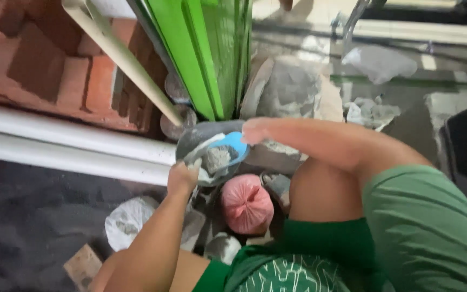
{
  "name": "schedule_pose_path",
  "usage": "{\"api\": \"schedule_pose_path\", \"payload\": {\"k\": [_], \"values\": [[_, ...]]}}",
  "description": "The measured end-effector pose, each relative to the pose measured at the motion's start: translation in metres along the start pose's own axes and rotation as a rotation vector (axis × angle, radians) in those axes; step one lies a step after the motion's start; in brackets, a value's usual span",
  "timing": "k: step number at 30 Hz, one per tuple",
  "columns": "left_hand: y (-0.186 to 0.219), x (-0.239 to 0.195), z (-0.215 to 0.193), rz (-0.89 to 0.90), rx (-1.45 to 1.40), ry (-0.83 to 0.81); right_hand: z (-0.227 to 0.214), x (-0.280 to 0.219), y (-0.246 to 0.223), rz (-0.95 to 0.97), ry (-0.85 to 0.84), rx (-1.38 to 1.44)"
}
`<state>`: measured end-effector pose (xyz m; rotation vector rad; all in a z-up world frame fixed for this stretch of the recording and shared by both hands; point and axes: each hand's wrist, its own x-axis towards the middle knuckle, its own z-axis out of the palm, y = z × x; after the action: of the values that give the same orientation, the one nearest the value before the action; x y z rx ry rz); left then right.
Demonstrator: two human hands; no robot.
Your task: The person scoops cement powder from a large sack using a blue scoop and pours it into a white plastic bag held open with the other hand. The person repeats this action multiple times to fill the bag.
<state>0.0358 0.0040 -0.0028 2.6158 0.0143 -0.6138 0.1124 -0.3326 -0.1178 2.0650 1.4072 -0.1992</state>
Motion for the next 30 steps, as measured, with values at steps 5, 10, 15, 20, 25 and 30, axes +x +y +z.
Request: {"api": "schedule_pose_path", "payload": {"k": [5,10,15,20,25,30], "values": [[0.004,-0.004,0.006,0.02,0.017,0.029,0.019,0.001,0.0,0.02,0.201,0.135],[-0.01,0.017,0.027,0.064,0.058,0.074,-0.077,-0.019,0.012,0.601,-0.054,0.996],[-0.01,0.007,0.016,0.1,0.026,0.019,-0.12,-0.032,0.014,0.77,-0.098,1.137],[0.012,-0.011,-0.004,0.133,-0.036,0.113,-0.131,-0.026,0.012,0.734,-0.012,1.209],[-0.004,0.023,0.022,0.12,-0.072,0.144,-0.103,-0.013,0.002,0.675,0.015,1.107],[0.012,0.001,0.01,0.086,-0.139,0.09,-0.053,0.011,-0.006,0.717,0.015,0.839]]}}
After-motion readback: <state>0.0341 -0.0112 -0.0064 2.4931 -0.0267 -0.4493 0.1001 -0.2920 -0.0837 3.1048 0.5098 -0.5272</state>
